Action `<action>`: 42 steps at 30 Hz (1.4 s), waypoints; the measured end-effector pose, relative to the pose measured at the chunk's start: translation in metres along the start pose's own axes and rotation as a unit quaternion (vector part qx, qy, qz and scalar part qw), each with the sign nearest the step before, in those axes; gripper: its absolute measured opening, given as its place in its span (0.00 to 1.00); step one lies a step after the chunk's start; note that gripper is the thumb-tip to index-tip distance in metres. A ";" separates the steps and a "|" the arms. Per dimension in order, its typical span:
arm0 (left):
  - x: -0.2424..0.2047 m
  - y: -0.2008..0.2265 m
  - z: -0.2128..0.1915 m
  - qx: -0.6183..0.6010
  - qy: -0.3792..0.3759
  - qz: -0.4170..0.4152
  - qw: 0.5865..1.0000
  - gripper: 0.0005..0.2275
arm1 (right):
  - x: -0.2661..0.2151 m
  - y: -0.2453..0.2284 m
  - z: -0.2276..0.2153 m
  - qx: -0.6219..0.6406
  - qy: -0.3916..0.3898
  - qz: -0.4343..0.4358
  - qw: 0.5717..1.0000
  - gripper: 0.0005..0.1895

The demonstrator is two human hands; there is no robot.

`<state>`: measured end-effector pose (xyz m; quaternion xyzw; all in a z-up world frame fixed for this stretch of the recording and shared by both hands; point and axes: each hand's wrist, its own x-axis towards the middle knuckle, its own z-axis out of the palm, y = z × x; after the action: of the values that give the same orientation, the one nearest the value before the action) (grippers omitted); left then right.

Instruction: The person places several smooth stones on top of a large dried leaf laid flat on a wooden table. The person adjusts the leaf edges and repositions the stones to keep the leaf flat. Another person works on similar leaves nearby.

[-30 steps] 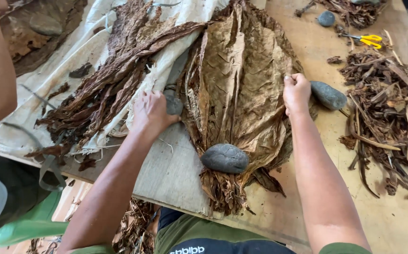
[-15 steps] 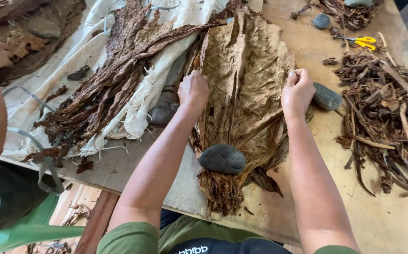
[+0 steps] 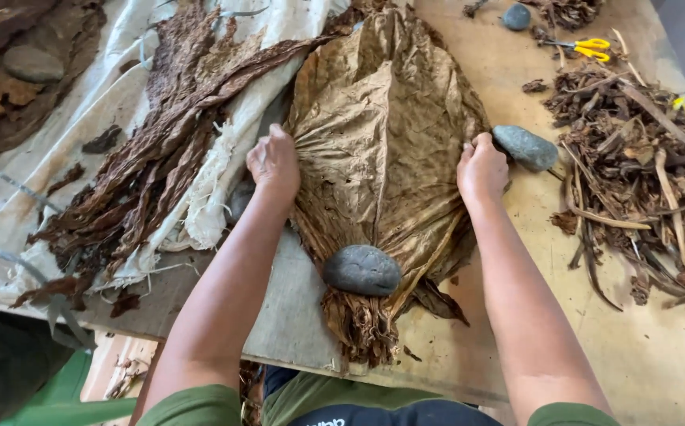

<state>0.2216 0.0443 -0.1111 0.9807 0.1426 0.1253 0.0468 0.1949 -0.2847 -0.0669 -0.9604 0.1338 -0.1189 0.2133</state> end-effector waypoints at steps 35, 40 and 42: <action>-0.071 0.077 -0.091 -0.148 -0.178 0.234 0.944 0.35 | -0.134 0.023 -0.082 0.286 -0.131 0.071 0.946 0.28; -0.071 0.077 -0.095 -0.153 -0.182 0.233 0.943 0.35 | -0.139 0.004 -0.085 0.112 -0.134 0.031 0.984 0.26; -0.070 0.078 -0.093 -0.138 -0.191 0.228 0.945 0.35 | -0.126 0.008 -0.088 -0.024 -0.194 -0.006 0.981 0.25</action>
<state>0.1533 -0.0451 -0.0281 0.9764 -0.1155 -0.0381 0.1786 0.0501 -0.2864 -0.0146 -0.9709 0.0868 0.0720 0.2112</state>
